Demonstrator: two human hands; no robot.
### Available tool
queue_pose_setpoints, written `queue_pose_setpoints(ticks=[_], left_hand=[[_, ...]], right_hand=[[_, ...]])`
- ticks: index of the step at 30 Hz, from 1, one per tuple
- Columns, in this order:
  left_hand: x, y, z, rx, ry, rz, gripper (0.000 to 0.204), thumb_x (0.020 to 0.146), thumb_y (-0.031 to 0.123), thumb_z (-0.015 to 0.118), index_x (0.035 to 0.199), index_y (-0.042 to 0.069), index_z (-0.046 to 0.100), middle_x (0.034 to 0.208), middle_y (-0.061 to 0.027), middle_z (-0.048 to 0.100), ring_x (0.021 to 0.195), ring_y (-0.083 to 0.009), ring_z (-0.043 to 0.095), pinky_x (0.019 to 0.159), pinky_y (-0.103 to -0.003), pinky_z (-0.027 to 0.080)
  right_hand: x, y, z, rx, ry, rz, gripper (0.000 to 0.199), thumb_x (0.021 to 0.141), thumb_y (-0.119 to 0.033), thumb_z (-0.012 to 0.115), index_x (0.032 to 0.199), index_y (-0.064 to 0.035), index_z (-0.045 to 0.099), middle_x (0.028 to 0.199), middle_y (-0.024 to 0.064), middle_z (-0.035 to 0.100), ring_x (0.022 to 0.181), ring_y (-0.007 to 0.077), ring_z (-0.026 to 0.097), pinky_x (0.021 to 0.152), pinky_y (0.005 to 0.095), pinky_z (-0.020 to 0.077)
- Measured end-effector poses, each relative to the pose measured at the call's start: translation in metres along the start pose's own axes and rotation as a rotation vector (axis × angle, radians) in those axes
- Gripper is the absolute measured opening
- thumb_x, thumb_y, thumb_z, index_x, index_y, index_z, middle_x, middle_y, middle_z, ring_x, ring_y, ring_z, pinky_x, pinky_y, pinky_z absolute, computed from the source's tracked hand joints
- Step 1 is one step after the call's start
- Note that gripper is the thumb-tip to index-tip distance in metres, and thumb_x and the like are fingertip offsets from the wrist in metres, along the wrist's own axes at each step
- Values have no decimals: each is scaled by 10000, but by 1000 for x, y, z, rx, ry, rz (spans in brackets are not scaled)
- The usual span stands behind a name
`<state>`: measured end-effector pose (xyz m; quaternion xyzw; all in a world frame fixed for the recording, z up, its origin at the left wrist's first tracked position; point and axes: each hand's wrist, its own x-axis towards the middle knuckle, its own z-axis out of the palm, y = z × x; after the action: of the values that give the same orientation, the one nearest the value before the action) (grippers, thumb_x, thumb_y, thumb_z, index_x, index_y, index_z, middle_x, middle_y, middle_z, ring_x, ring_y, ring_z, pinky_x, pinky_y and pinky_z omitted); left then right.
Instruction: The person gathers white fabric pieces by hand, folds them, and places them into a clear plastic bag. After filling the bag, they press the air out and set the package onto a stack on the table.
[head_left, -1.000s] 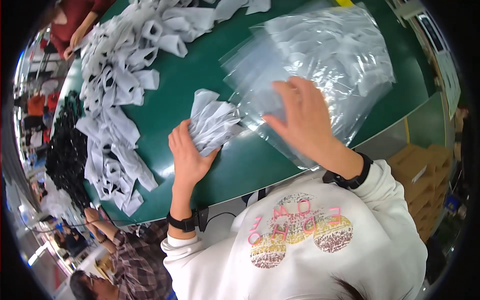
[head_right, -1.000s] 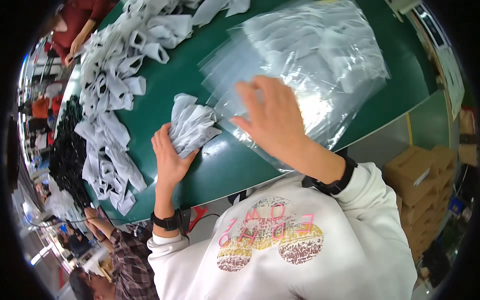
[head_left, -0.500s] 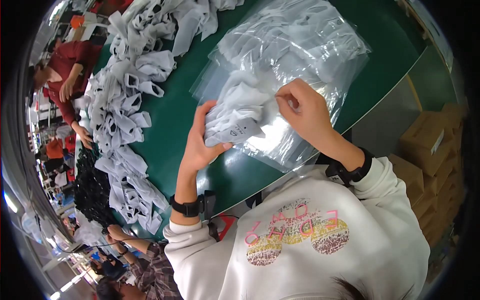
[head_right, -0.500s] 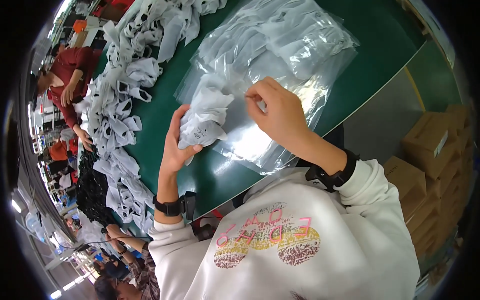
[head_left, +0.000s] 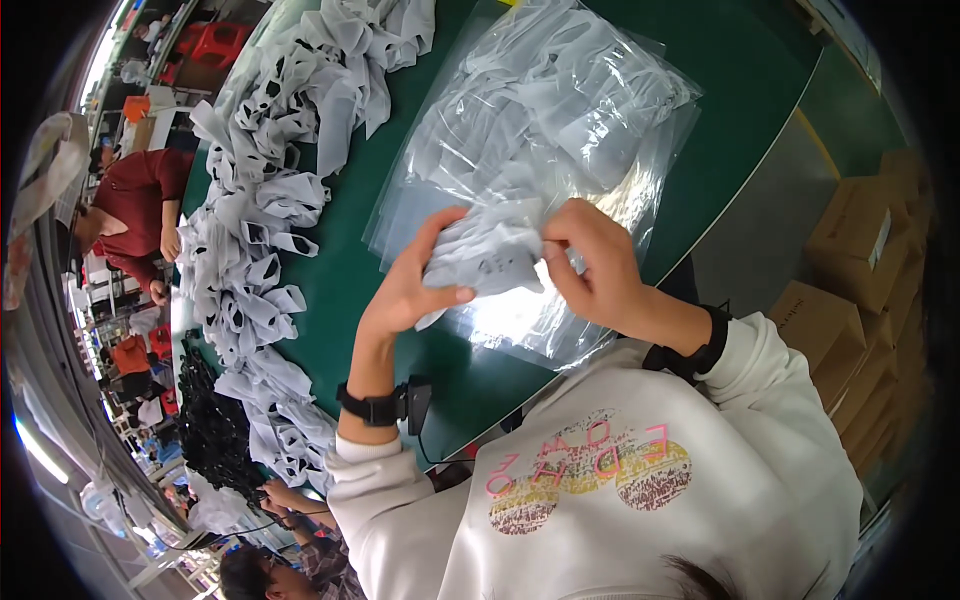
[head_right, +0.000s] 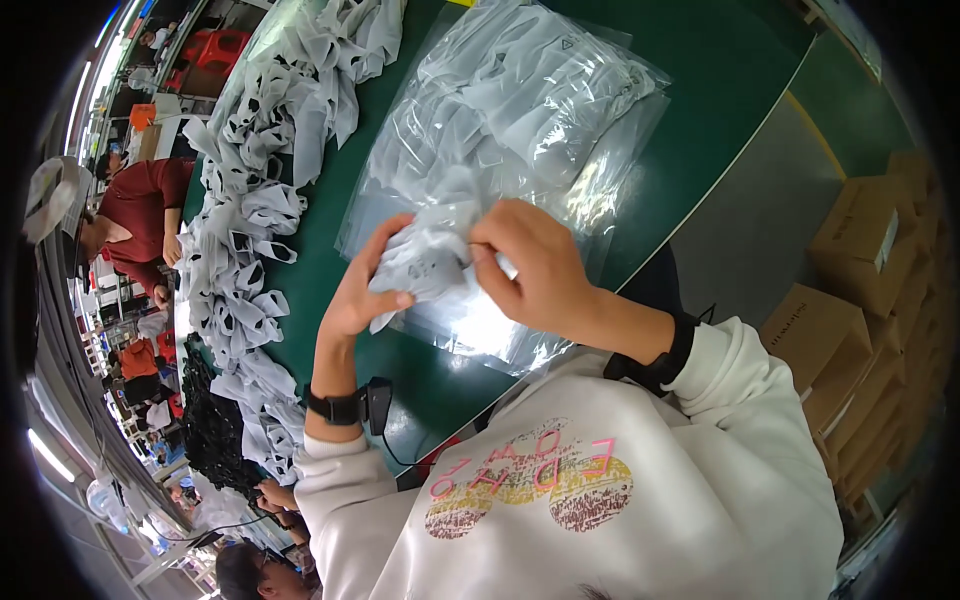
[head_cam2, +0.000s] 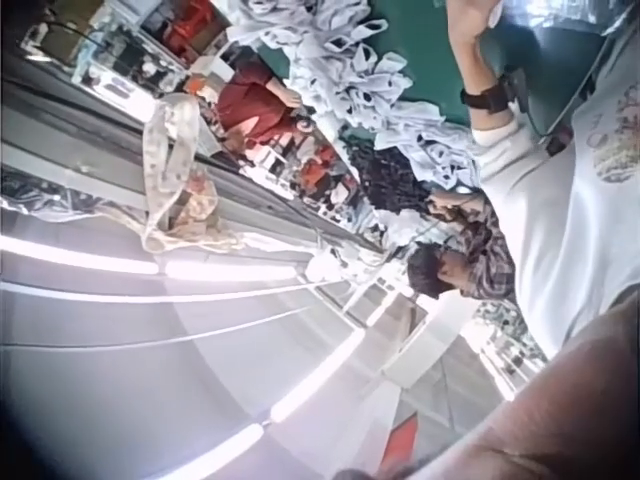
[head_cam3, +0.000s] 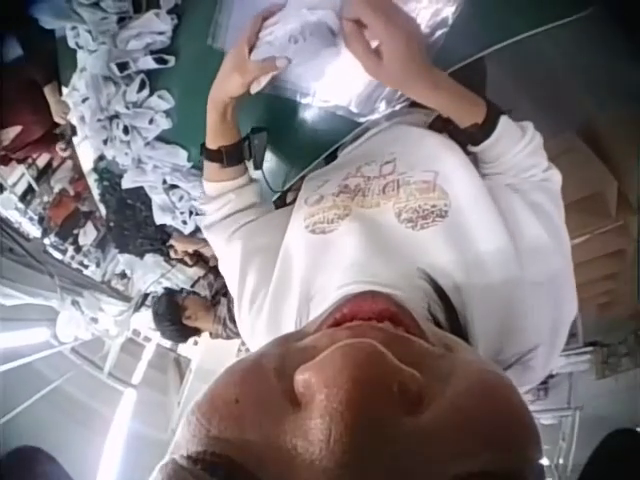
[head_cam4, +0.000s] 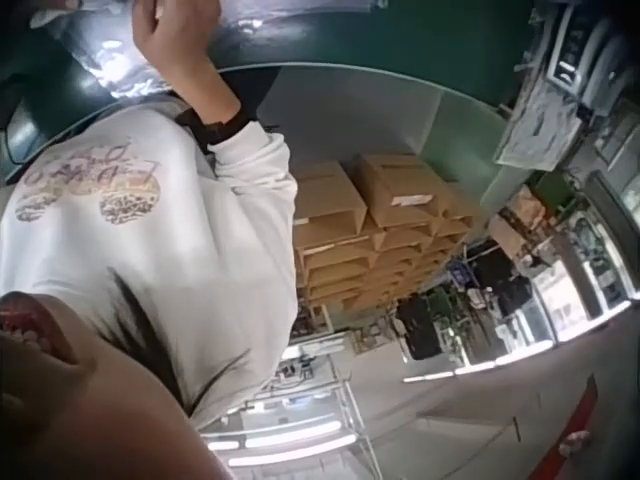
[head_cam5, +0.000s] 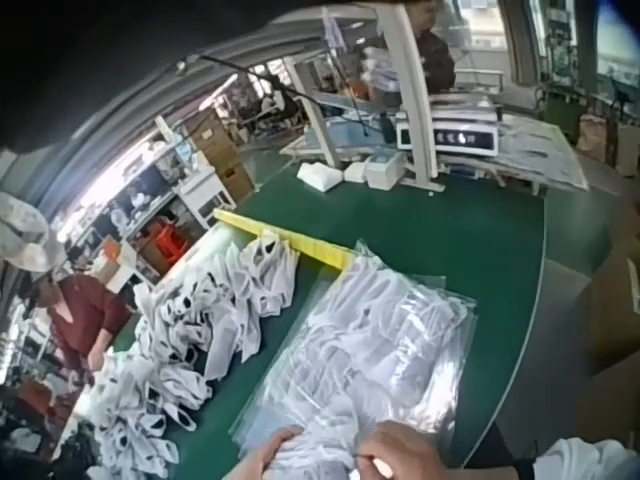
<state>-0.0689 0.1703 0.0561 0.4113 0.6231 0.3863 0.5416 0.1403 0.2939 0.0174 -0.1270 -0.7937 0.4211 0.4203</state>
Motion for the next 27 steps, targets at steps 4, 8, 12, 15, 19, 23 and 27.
queue_pose_setpoints(ticks=[4, 8, 12, 15, 19, 23, 27], left_hand=[[38, 9, 7, -82, -88, -67, 840, 674, 246, 803, 1352, -33, 392, 1251, -178, 525, 1202, -257, 488, 1029, -344, 361], [42, 1, 9, 320, 141, -97, 849, 674, 264, 810, 1342, -55, 393, 1231, -205, 533, 1193, -325, 494, 1027, -375, 368], [47, 6, 56, 854, 412, 57, 867, 670, 278, 815, 1341, -63, 385, 1264, -251, 491, 1194, -410, 463, 1018, -419, 380], [76, -2, 80, 987, 415, 144, 868, 701, 279, 789, 1376, -53, 355, 1341, -276, 422, 1235, -452, 411, 1036, -448, 365], [75, -27, 68, 899, 364, 439, 850, 763, 272, 732, 1425, -40, 301, 1444, -289, 310, 1305, -476, 332, 1074, -468, 326], [70, -41, 58, 1096, 334, 521, 825, 809, 256, 676, 1469, -4, 255, 1507, -261, 249, 1356, -460, 289, 1099, -472, 300], [53, -33, 58, 1253, 351, 509, 763, 819, 251, 658, 1462, 43, 304, 1516, -216, 272, 1381, -413, 290, 1084, -486, 318]], right_hand=[[-5, 9, -13, 56, 126, 33, 115, 787, 88, 565, 820, -19, 537, 744, 86, 549, 621, 214, 512, 552, 302, 400], [-9, 9, -18, 20, 70, -15, 141, 751, 76, 599, 821, -29, 536, 759, 92, 547, 637, 239, 522, 586, 329, 415], [-10, -3, 7, -31, -100, -182, 157, 716, 33, 640, 808, -51, 544, 786, 86, 554, 677, 262, 538, 641, 363, 425], [-10, -8, 17, -19, -142, -241, 157, 712, 3, 657, 807, -61, 549, 805, 82, 561, 715, 264, 556, 675, 377, 431], [-10, -1, 8, -32, -251, -157, 134, 733, -30, 661, 817, -58, 560, 831, 90, 564, 774, 269, 569, 719, 365, 445], [-11, 4, 2, 94, -362, -44, 125, 745, -47, 663, 835, -55, 576, 829, 94, 561, 786, 279, 574, 738, 361, 458], [0, 0, 5, -3, -481, -206, 118, 748, -46, 658, 835, -54, 578, 809, 94, 562, 755, 288, 572, 717, 365, 471]])
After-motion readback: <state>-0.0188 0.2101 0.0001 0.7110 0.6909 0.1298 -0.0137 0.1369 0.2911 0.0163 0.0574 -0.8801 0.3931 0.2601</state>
